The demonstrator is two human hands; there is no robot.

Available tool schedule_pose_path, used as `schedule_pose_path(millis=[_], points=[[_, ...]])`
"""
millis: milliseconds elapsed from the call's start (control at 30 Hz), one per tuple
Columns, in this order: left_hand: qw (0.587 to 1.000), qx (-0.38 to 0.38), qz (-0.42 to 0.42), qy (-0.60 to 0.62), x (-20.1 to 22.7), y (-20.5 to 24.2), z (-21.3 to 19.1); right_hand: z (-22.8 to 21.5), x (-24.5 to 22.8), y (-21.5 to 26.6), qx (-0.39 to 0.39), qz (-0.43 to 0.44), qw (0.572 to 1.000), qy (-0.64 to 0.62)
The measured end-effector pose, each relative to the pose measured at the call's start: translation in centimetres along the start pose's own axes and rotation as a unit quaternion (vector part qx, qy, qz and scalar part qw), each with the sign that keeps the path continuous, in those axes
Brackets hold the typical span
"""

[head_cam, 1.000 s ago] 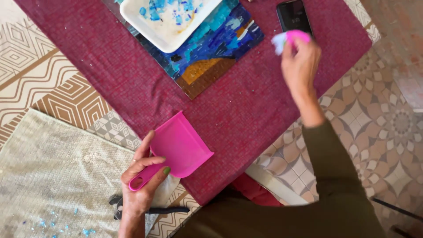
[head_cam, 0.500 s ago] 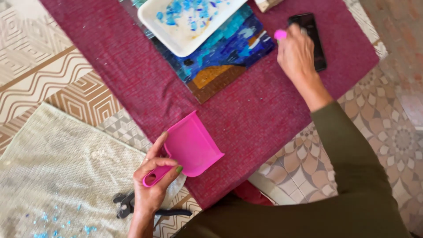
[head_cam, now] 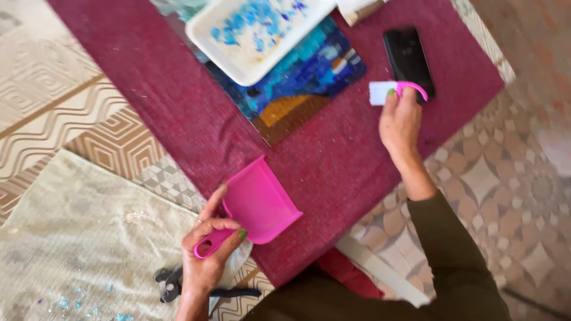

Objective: Sweep small blue fragments from a cloth and table into a pink dustpan and then fold the cloth

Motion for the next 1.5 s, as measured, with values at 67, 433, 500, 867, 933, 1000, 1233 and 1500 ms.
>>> schedule_pose_path(millis=[67,433,500,867,933,1000,1233,1500], points=[[1.000,-0.004,-0.009,-0.003,0.4,0.1,0.2,-0.3,-0.1,0.4,0.003,-0.005,1.000,-0.018],[1.000,0.003,-0.010,0.011,0.5,-0.1,0.2,4.0,8.1,-7.9,0.074,-0.068,0.994,-0.040],[1.000,0.006,-0.016,0.007,0.5,-0.1,0.2,4.2,9.4,-9.9,0.068,-0.074,0.994,-0.044],[1.000,0.005,-0.018,0.000,0.2,-0.6,1.0,-0.2,-3.6,-3.7,0.038,-0.227,0.948,0.218],[1.000,0.008,-0.016,0.001,0.3,-0.7,1.0,-2.1,-8.5,1.4,0.005,-0.240,0.949,0.203],[0.999,0.007,-0.033,-0.010,0.3,-0.8,0.9,-5.4,-14.1,6.6,-0.069,-0.322,0.944,0.010],[1.000,0.005,-0.015,-0.007,-0.4,-0.7,1.0,-3.8,-5.9,0.9,0.048,-0.244,0.962,0.112],[1.000,0.022,0.011,0.001,-0.9,-0.3,2.3,-4.8,-16.6,11.6,-0.094,-0.295,0.948,-0.066]])
Point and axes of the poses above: each hand's wrist, its own y-axis away from the middle knuckle, its own z-axis out of the palm, x = y × z, the point moved 3 cm from there along -y, towards the middle knuckle, and after that the axes turned 11 degrees about y, right-handed, at the moved point
